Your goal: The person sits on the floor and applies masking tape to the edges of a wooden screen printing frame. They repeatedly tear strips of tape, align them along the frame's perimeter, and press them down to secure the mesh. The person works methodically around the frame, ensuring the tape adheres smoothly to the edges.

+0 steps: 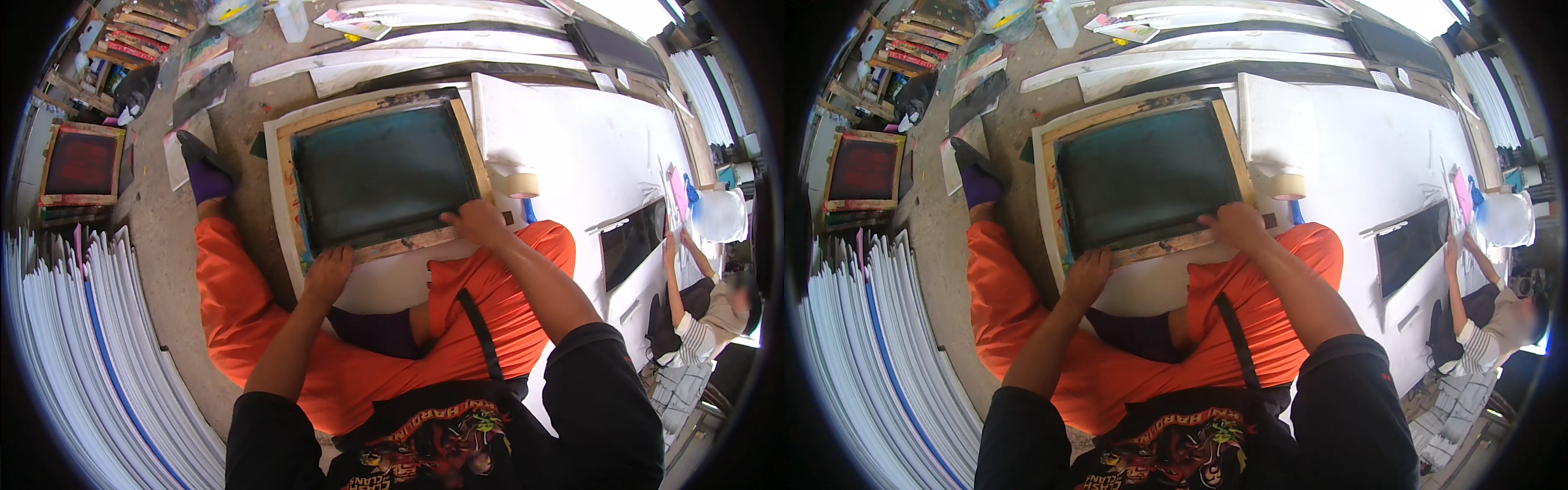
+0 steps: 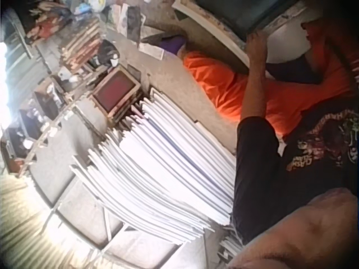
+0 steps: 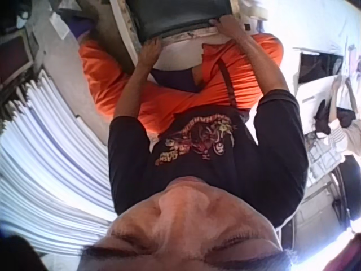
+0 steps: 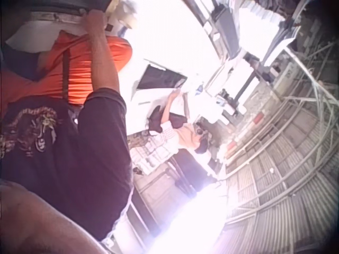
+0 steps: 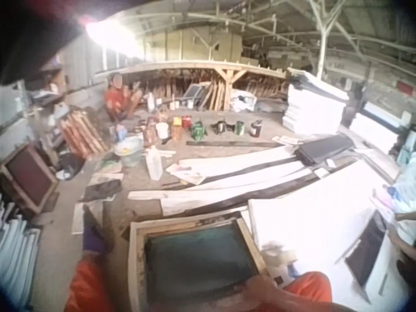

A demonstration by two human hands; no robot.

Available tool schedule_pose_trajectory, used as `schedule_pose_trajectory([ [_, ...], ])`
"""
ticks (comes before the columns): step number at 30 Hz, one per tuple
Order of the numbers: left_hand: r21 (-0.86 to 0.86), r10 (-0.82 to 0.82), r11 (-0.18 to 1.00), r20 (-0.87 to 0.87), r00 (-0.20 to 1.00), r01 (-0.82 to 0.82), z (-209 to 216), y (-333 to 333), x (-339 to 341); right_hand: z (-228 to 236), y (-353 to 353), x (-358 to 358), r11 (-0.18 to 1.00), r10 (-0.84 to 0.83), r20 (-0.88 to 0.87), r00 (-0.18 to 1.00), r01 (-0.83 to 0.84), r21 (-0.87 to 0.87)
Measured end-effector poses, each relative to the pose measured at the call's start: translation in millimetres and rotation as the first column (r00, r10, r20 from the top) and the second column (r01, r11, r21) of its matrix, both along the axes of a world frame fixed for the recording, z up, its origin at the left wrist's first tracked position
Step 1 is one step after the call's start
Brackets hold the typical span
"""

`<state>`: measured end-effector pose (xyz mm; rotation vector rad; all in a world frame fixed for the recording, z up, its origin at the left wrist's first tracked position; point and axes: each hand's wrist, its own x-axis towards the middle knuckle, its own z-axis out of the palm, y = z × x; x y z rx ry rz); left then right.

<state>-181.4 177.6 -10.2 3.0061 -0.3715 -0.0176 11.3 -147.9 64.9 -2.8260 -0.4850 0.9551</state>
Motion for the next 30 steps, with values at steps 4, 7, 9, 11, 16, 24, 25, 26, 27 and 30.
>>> schedule_pose_trajectory([
  [4, 0.018, 0.004, 1.0, -0.033, 0.999, -0.003, -7, 3, 0, 11, -2, 5, 0.999, 0.023, 0.082, 0.996, -0.025, 0.027],
  [7, -0.097, 0.062, 0.992, -0.183, 0.981, -0.081, 19, 0, 9, 7, -23, 23, 0.967, -0.212, 0.368, 0.905, 0.14, 0.213],
  [9, -0.21, 0.099, 0.964, -0.282, 0.954, -0.162, 53, -2, 23, -10, -45, 33, 0.956, -0.286, 0.636, 0.716, 0.169, 0.24],
  [11, -0.287, 0.202, 0.942, 0.06, 0.978, -0.176, 41, 19, 31, -20, -49, 44, 0.919, -0.39, 0.396, 0.831, 0.324, 0.224],
  [16, -0.469, 0.694, 0.67, 0.121, 0.71, -0.575, 2, 64, 35, -35, -21, 54, 0.819, -0.567, 0.177, 0.804, 0.526, 0.231],
  [24, -0.543, 0.714, 0.444, -0.267, 0.648, -0.713, -9, 71, 27, -28, 7, 50, 0.676, -0.734, 0.284, 0.617, 0.706, 0.214],
  [25, -0.532, 0.726, 0.433, -0.273, 0.632, -0.727, -8, 70, 26, -20, 10, 51, 0.683, -0.724, 0.308, 0.617, 0.703, 0.199],
  [26, -0.521, 0.739, 0.421, -0.278, 0.614, -0.742, -9, 67, 24, -13, 13, 55, 0.714, -0.692, 0.333, 0.641, 0.674, 0.188],
  [27, -0.512, 0.746, 0.41, -0.288, 0.6, -0.755, -6, 61, 22, -4, 10, 59, 0.742, -0.659, 0.361, 0.66, 0.648, 0.171],
  [30, -0.537, 0.662, 0.323, -0.46, 0.591, -0.779, 10, 41, 18, 21, -2, 84, 0.81, -0.569, 0.467, 0.677, 0.559, 0.178],
])
